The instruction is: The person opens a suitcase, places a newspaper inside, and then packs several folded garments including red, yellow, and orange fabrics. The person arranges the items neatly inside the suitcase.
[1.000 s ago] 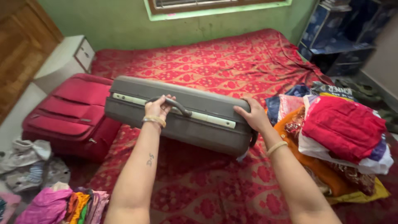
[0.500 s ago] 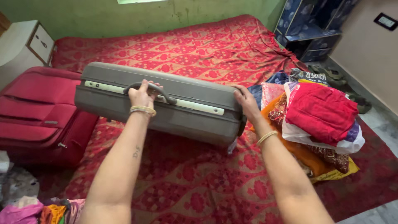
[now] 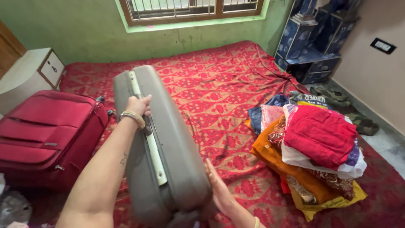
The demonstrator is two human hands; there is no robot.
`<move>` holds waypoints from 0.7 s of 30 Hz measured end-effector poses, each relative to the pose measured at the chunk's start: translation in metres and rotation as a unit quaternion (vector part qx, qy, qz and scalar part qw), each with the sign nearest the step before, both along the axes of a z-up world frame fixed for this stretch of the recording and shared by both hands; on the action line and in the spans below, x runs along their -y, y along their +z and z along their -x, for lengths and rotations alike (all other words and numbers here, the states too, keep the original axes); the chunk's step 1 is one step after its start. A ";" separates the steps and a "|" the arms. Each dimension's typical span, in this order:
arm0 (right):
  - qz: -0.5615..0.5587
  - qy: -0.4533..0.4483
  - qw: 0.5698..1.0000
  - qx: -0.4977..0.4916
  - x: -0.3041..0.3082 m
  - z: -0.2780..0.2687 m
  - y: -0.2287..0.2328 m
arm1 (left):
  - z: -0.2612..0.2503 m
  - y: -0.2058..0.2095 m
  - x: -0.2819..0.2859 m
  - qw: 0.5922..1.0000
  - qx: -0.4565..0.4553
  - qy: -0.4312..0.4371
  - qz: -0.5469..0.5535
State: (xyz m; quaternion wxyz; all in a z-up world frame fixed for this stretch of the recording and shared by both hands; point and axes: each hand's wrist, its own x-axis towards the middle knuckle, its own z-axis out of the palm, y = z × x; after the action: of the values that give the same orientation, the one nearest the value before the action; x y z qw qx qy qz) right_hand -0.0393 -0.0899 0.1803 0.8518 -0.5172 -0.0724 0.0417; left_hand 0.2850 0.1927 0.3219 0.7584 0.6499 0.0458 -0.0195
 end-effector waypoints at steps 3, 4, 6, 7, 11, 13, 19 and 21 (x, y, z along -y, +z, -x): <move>-0.130 0.096 0.984 -0.078 -0.018 0.000 0.009 | 0.003 0.008 0.028 0.995 -0.001 -0.030 -0.099; -0.101 0.063 0.989 -0.084 -0.030 -0.004 0.015 | 0.005 0.012 0.040 0.983 0.005 -0.036 -0.182; -0.044 -0.003 0.994 -0.100 -0.055 -0.010 0.028 | 0.013 0.020 0.062 0.938 0.017 -0.048 -0.343; -0.060 -0.020 0.987 -0.145 -0.064 -0.018 0.037 | 0.022 0.023 0.076 0.903 0.089 -0.050 -0.418; -0.266 0.000 0.949 -0.166 -0.041 -0.056 0.074 | 0.078 0.047 0.132 0.772 0.213 -0.116 -0.587; -0.309 -0.053 0.895 -0.319 -0.014 -0.062 0.077 | 0.126 0.055 0.160 0.740 0.185 -0.178 -0.622; -0.352 -0.069 0.933 0.032 0.042 -0.020 -0.020 | 0.294 0.023 0.235 0.718 0.187 -0.291 -0.604; -0.270 -0.142 0.952 -0.006 0.049 -0.006 -0.058 | 0.341 -0.003 0.253 0.700 0.233 -0.310 -0.599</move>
State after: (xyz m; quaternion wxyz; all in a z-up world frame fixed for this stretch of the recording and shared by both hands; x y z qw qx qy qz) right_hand -0.0332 -0.1385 0.1224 0.9572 -0.2726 -0.0022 -0.0975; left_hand -0.0557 -0.0598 0.3187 0.1463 0.9283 -0.3348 -0.0696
